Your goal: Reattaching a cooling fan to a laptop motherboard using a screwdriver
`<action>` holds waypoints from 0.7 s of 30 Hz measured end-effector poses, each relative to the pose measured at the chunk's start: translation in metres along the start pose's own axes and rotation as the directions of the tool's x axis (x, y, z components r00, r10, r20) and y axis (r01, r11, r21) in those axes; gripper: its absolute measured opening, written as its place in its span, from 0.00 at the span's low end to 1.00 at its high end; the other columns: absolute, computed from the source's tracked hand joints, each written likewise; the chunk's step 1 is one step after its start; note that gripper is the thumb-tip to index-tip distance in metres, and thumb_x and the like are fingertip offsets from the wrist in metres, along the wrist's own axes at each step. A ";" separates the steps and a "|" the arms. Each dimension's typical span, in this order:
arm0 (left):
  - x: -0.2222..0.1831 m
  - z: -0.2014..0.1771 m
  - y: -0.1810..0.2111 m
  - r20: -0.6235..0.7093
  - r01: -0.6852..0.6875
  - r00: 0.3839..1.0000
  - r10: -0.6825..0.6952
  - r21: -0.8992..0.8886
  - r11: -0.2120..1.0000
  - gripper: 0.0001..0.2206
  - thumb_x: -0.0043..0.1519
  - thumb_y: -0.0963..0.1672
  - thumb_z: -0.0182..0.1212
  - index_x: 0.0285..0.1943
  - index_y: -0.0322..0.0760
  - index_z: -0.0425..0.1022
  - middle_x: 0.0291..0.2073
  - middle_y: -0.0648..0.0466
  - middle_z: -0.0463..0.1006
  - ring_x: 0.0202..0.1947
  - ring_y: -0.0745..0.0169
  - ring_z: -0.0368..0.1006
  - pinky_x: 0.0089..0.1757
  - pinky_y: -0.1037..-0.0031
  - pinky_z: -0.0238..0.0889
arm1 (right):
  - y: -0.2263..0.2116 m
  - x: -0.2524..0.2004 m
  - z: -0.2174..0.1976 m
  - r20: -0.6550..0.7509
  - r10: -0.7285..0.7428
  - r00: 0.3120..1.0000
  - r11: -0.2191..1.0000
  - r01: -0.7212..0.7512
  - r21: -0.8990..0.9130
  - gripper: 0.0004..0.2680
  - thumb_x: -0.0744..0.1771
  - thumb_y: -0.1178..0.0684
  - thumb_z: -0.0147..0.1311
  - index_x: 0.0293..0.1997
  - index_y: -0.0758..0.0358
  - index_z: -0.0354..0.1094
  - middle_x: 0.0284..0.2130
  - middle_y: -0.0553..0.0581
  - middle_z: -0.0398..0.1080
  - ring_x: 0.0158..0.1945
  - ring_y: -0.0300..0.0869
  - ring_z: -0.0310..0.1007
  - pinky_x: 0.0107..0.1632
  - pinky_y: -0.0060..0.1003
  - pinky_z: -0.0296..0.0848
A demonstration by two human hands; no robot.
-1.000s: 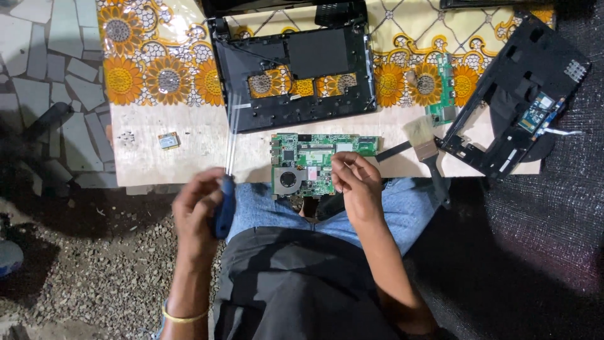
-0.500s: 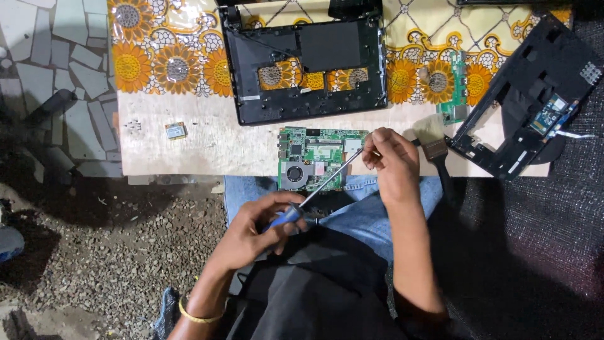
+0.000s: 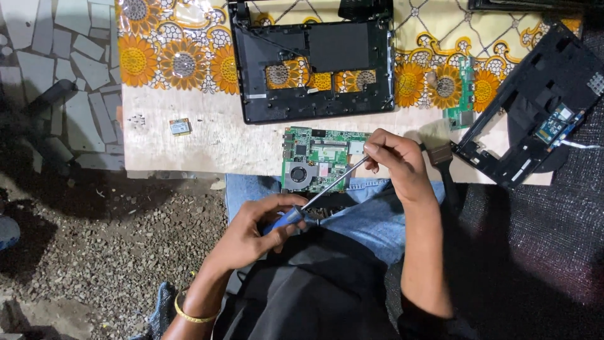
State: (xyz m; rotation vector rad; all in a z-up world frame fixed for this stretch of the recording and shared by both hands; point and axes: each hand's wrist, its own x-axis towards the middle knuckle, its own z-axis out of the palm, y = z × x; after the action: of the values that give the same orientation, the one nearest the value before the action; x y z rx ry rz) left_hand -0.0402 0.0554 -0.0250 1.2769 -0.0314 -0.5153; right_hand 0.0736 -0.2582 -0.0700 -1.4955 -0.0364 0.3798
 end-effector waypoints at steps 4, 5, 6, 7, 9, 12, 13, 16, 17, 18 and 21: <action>-0.002 0.000 0.001 0.000 0.004 1.000 -0.004 -0.008 1.000 0.23 0.61 0.34 0.64 0.69 0.21 0.77 0.36 0.35 0.89 0.17 0.55 0.78 0.25 0.62 0.75 | 0.006 0.001 -0.006 0.035 -0.013 0.999 0.999 0.012 0.035 0.11 0.75 0.57 0.56 0.33 0.66 0.73 0.27 0.58 0.67 0.32 0.42 0.72 0.37 0.35 0.71; -0.001 0.000 0.002 -0.001 0.004 1.000 -0.004 -0.008 1.000 0.23 0.61 0.34 0.64 0.69 0.21 0.77 0.36 0.35 0.89 0.17 0.55 0.78 0.25 0.62 0.75 | 0.007 0.001 -0.006 0.035 -0.013 0.999 0.999 0.011 0.036 0.11 0.75 0.57 0.56 0.33 0.66 0.73 0.27 0.58 0.67 0.32 0.42 0.72 0.37 0.35 0.71; -0.001 -0.001 0.002 -0.002 0.011 1.000 -0.011 0.001 1.000 0.24 0.61 0.34 0.64 0.69 0.21 0.77 0.36 0.35 0.88 0.17 0.55 0.78 0.26 0.61 0.75 | 0.008 0.001 -0.006 0.040 -0.008 0.999 0.999 0.006 0.040 0.11 0.75 0.57 0.56 0.33 0.66 0.73 0.27 0.58 0.68 0.32 0.42 0.72 0.37 0.35 0.71; 0.001 -0.002 0.003 -0.001 0.018 1.000 -0.018 0.009 1.000 0.24 0.60 0.34 0.63 0.69 0.22 0.77 0.36 0.36 0.88 0.17 0.55 0.78 0.26 0.61 0.74 | 0.009 0.001 -0.006 0.043 -0.004 0.999 0.999 0.002 0.043 0.11 0.75 0.57 0.56 0.33 0.66 0.73 0.27 0.57 0.68 0.32 0.41 0.73 0.37 0.35 0.72; 0.001 -0.001 0.004 0.001 0.020 1.000 -0.020 0.021 1.000 0.24 0.60 0.34 0.63 0.69 0.22 0.78 0.36 0.35 0.88 0.17 0.55 0.78 0.26 0.61 0.75 | 0.008 0.001 -0.005 0.045 0.005 0.999 0.999 -0.007 0.037 0.11 0.74 0.57 0.57 0.33 0.65 0.72 0.27 0.57 0.68 0.32 0.41 0.73 0.37 0.35 0.72; 0.001 -0.001 0.004 -0.005 0.023 1.000 -0.023 0.035 0.999 0.24 0.60 0.34 0.64 0.69 0.23 0.78 0.36 0.35 0.89 0.17 0.54 0.78 0.26 0.61 0.75 | 0.007 0.000 -0.007 0.057 0.013 0.998 0.999 -0.014 0.029 0.10 0.75 0.57 0.57 0.33 0.65 0.73 0.27 0.57 0.69 0.32 0.40 0.73 0.37 0.35 0.72; 0.001 -0.001 0.004 -0.008 0.023 1.000 -0.022 0.035 0.999 0.24 0.60 0.34 0.64 0.69 0.23 0.78 0.36 0.36 0.89 0.17 0.54 0.79 0.26 0.61 0.75 | 0.007 0.000 -0.008 0.063 0.011 0.998 1.000 -0.013 0.025 0.11 0.75 0.58 0.56 0.33 0.65 0.73 0.27 0.57 0.69 0.32 0.41 0.73 0.38 0.35 0.72; 0.001 -0.001 0.002 -0.015 0.027 1.000 -0.027 0.041 0.999 0.24 0.61 0.34 0.64 0.69 0.23 0.78 0.37 0.35 0.89 0.17 0.55 0.78 0.26 0.61 0.75 | 0.011 -0.001 -0.011 0.067 0.016 0.998 0.999 -0.018 0.030 0.11 0.75 0.58 0.55 0.34 0.65 0.73 0.28 0.57 0.69 0.33 0.41 0.72 0.38 0.36 0.71; 0.001 0.000 0.002 -0.015 0.026 1.000 -0.025 0.041 0.999 0.24 0.61 0.34 0.64 0.69 0.23 0.78 0.37 0.35 0.89 0.17 0.55 0.78 0.26 0.61 0.75 | 0.012 -0.001 -0.012 0.068 0.015 0.998 0.999 -0.017 0.029 0.11 0.75 0.58 0.55 0.34 0.65 0.73 0.28 0.57 0.69 0.33 0.41 0.72 0.38 0.36 0.71; 0.001 0.000 0.003 -0.016 0.020 1.000 -0.020 0.042 0.999 0.24 0.60 0.34 0.64 0.69 0.23 0.78 0.36 0.35 0.88 0.17 0.54 0.78 0.26 0.61 0.74 | 0.013 -0.001 -0.012 0.064 0.021 0.998 0.999 -0.023 0.033 0.11 0.76 0.58 0.55 0.34 0.65 0.73 0.27 0.56 0.68 0.33 0.41 0.72 0.38 0.36 0.71; 0.002 0.001 0.005 -0.017 0.014 1.000 -0.013 0.046 0.999 0.24 0.60 0.34 0.64 0.68 0.23 0.79 0.36 0.35 0.88 0.17 0.54 0.77 0.26 0.60 0.74 | 0.010 0.000 -0.012 0.071 0.026 0.997 0.999 -0.028 0.033 0.11 0.76 0.57 0.55 0.34 0.64 0.72 0.27 0.56 0.67 0.33 0.40 0.71 0.38 0.36 0.71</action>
State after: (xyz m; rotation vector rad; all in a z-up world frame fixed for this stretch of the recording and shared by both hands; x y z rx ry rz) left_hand -0.0364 0.0549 -0.0207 1.3270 -0.0212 -0.5180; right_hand 0.0742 -0.2692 -0.0803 -1.4496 -0.0653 0.4530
